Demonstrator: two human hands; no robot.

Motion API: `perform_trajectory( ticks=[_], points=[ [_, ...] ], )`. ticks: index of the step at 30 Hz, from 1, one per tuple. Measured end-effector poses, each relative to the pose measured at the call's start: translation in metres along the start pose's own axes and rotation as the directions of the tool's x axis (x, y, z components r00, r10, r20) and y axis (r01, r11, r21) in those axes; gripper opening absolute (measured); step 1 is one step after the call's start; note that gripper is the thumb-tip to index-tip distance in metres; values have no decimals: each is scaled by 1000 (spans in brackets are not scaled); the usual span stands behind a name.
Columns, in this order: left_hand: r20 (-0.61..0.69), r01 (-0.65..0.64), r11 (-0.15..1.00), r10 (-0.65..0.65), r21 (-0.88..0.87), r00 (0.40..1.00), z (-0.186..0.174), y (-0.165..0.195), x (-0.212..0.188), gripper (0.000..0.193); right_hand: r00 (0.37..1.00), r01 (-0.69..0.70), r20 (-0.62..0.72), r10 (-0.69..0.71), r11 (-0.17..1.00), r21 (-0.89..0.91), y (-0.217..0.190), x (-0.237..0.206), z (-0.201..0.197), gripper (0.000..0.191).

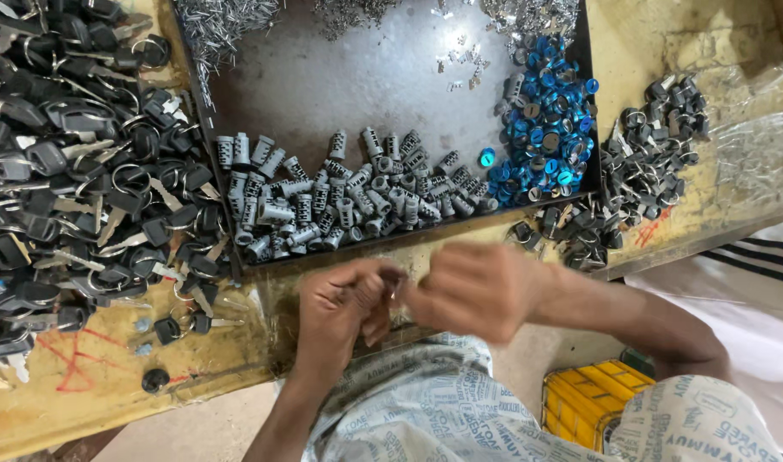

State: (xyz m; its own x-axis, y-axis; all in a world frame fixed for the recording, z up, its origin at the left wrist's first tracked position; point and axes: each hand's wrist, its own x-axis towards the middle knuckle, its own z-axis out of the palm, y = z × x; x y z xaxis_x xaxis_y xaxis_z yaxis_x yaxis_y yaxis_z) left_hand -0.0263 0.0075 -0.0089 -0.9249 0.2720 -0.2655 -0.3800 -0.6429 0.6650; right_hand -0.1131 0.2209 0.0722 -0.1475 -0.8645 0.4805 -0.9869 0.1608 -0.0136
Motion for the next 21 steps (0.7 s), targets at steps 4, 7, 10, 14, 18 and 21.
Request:
perform_trajectory(
  ticks=[4, 7, 10, 14, 18, 21],
  points=[
    [108, -53, 991, 66, -120, 992, -1, 4, -2, 12, 995, 78, -64, -76, 996, 39, -5, 1, -1, 22],
    [-63, -159, 986, 155, -60, 986, 1, -1, -3, 9, 998, -36, -38, 41, 990, 136, 14, 12, 1, 25],
    [-164, -309, 930, 342, 199, 925, 4, -8, -2, 8, 929, -371, 43, 369, 923, 103, 60, 19, 8, 19],
    [-197, -258, 875, 361, 410, 911, 8, -17, -2, 10, 746, -665, 70, 663, 747, 8, 121, 10, 28, 9],
    [-144, -244, 798, 378, 551, 914, 13, -18, -3, 11, 758, -641, 35, 651, 754, -144, 138, 9, 47, 20],
    [-106, -242, 774, 369, 584, 923, 15, -15, -1, 15, 799, -588, 45, 600, 794, -154, 135, 16, 46, 18]
  ],
)
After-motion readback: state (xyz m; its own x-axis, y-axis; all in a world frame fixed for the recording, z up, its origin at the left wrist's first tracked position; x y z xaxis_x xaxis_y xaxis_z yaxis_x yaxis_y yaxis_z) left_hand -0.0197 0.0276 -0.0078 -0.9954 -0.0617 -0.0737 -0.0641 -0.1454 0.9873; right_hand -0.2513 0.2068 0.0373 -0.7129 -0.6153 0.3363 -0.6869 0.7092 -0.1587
